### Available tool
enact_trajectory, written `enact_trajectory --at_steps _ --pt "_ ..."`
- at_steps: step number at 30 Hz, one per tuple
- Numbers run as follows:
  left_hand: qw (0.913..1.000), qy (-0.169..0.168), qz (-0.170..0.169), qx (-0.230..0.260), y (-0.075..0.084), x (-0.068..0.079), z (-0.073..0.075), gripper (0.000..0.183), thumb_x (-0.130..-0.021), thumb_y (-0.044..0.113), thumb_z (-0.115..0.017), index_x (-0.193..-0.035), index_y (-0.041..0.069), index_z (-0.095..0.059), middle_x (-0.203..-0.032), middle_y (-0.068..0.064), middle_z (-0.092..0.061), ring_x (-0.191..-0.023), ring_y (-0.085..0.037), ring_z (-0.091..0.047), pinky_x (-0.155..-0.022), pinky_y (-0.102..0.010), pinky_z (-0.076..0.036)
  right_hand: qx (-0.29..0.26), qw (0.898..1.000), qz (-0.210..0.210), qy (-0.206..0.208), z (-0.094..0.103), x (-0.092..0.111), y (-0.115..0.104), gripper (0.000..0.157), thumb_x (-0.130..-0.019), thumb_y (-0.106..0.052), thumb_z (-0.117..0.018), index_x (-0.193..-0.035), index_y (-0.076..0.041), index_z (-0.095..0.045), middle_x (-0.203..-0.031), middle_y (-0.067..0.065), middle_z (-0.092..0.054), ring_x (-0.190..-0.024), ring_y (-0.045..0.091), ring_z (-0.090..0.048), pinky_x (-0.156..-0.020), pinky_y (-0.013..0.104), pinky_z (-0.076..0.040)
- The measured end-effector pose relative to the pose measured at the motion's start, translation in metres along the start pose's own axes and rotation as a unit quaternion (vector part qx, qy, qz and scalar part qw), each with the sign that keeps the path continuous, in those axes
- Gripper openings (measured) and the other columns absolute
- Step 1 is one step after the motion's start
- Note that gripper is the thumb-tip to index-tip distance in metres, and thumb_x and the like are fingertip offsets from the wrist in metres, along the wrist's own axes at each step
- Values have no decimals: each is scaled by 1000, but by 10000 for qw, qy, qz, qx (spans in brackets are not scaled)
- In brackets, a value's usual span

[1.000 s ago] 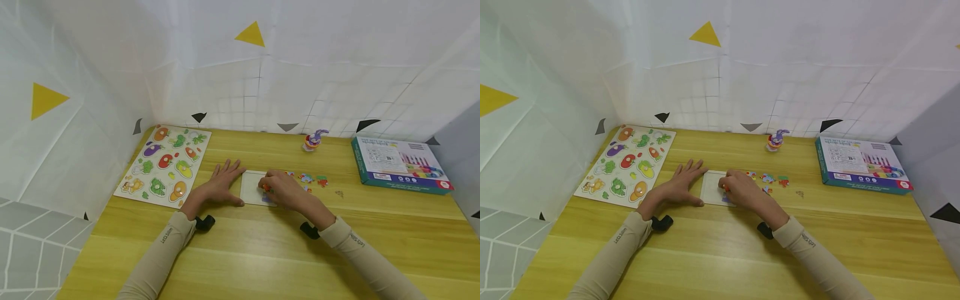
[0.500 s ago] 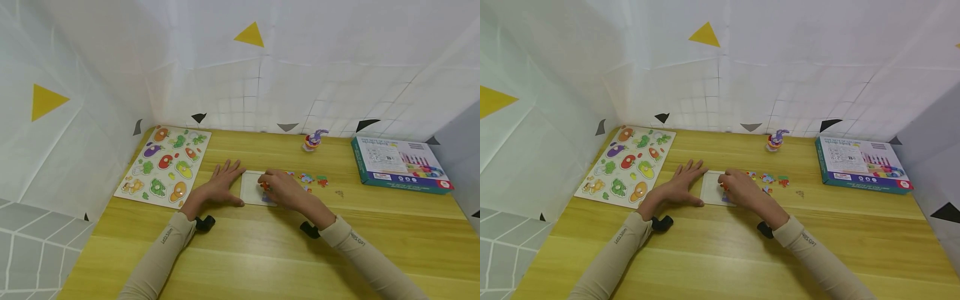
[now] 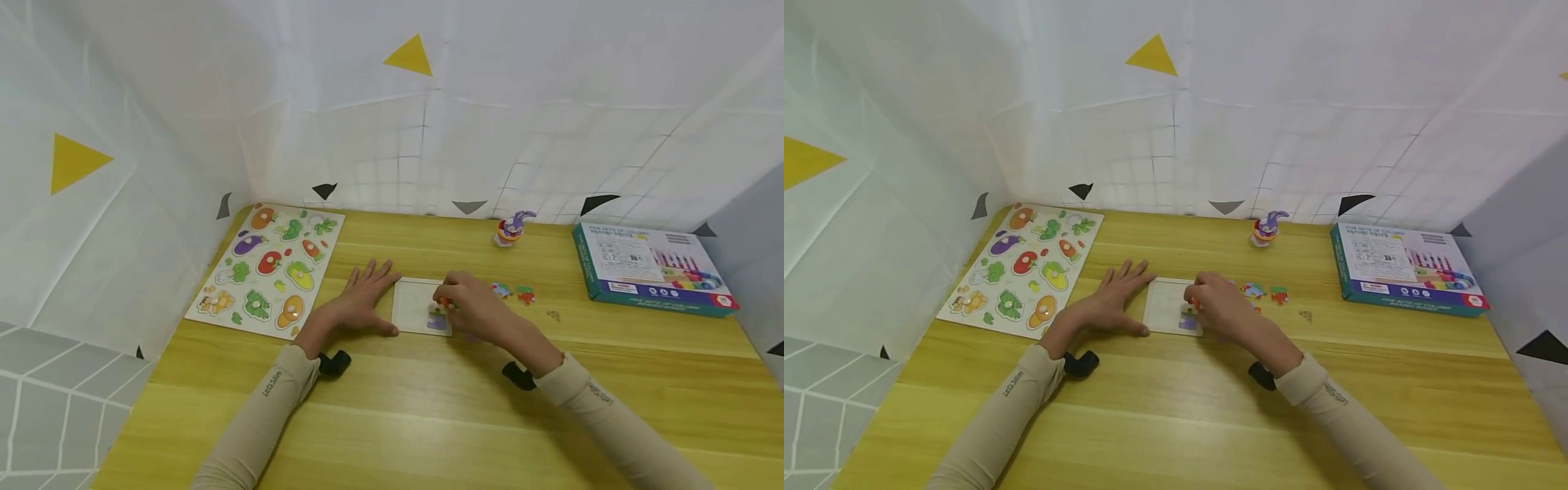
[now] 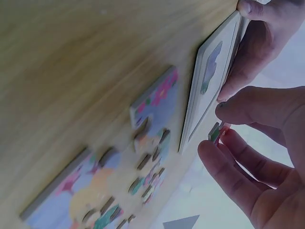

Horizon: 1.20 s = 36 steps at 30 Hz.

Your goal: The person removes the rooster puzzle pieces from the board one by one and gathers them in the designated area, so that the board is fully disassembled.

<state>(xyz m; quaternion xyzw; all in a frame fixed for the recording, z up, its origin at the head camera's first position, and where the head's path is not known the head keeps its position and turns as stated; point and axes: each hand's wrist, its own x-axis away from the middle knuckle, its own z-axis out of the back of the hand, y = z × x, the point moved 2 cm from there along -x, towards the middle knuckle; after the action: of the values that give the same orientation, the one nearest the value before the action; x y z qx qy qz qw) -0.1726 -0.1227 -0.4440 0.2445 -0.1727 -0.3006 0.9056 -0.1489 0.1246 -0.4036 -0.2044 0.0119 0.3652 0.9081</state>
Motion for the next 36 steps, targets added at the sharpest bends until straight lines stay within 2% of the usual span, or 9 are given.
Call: enact_trajectory --at_steps 10,19,27,36 --pt "10000 10 8 14 -1 1 0 110 -77 53 -83 -161 16 -23 -167 -10 -1 -151 -34 10 -117 -56 8 38 9998 -40 168 8 12 11 24 -78 7 -78 -98 -4 -77 -94 6 -62 -84 20 -57 -69 34 -52" --pt "10000 21 12 26 -2 -1 -1 110 -76 53 -83 -161 16 -23 -167 -9 -1 -151 -34 11 -117 -56 8 164 9991 -264 292 15 25 18 25 -75 8 -79 -95 -5 -73 -92 6 -61 -83 21 -56 -66 35 -51" --pt "10000 48 -9 34 -1 0 -1 110 -77 52 -83 -161 15 -23 -167 -10 -2 -151 -34 10 -117 -57 8 306 9986 -403 181 22 38 27 24 -74 6 -81 -94 -5 -72 -94 8 -62 -83 21 -58 -68 37 -52" --pt "10000 22 -2 -8 -1 0 -2 110 -77 54 -83 -161 16 -22 -167 -10 -1 -151 -34 11 -117 -56 8 376 9960 -806 103 33 51 35 21 -78 5 -78 -97 -5 -73 -101 10 -64 -91 26 -61 -75 43 -55"
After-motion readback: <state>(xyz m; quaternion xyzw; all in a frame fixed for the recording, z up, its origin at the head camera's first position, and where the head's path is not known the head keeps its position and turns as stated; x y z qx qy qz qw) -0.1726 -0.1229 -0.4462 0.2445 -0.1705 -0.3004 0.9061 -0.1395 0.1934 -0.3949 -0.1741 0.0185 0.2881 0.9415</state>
